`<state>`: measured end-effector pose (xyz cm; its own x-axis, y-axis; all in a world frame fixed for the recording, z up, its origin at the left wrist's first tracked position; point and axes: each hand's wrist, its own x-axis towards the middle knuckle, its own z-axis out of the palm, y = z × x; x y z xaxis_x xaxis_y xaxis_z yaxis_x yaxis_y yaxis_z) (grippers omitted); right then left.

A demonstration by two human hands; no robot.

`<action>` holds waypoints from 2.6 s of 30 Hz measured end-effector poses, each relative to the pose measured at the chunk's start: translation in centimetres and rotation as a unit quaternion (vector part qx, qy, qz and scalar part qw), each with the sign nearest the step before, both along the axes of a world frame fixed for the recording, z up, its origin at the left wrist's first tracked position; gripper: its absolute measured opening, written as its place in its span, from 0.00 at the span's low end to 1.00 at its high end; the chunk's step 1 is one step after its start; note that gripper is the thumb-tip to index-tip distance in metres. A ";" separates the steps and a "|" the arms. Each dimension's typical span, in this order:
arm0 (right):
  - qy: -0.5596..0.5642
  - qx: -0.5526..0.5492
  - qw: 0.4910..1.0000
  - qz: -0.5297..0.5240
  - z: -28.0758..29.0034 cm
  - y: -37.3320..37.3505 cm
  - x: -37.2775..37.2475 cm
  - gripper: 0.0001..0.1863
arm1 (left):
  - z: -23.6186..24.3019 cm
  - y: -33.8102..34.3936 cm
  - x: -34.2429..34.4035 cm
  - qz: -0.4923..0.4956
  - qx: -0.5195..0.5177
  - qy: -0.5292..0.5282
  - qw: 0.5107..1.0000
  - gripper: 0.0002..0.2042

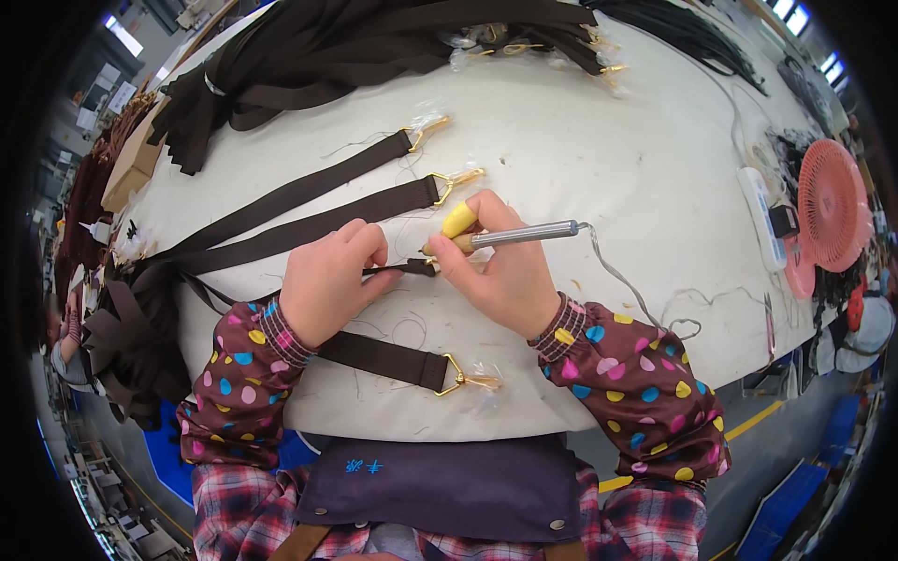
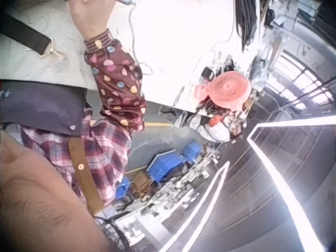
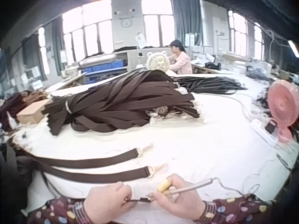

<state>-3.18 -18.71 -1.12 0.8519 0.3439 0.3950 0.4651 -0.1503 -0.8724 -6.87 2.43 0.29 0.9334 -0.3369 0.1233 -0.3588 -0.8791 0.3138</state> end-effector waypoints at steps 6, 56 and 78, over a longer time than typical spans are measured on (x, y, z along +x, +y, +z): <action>0.025 -0.020 0.999 0.011 -0.5 -0.3 -0.8 0.11 | -1.8 -0.8 -0.9 -0.012 -0.010 0.003 1.000 0.16; 0.122 -0.071 0.988 0.069 -2.2 -0.3 -0.8 0.09 | -2.0 0.1 1.3 0.060 -0.448 0.368 0.812 0.07; 0.139 0.021 0.990 0.034 -2.6 -0.2 -0.7 0.11 | -1.2 0.4 6.1 -0.247 -0.125 0.247 0.929 0.05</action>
<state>-3.90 -18.91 -3.74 0.9053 0.3919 0.1638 0.2141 -0.0881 -0.9728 -0.74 2.79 -0.94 0.6367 -0.7570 -0.1467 -0.4560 -0.5231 0.7200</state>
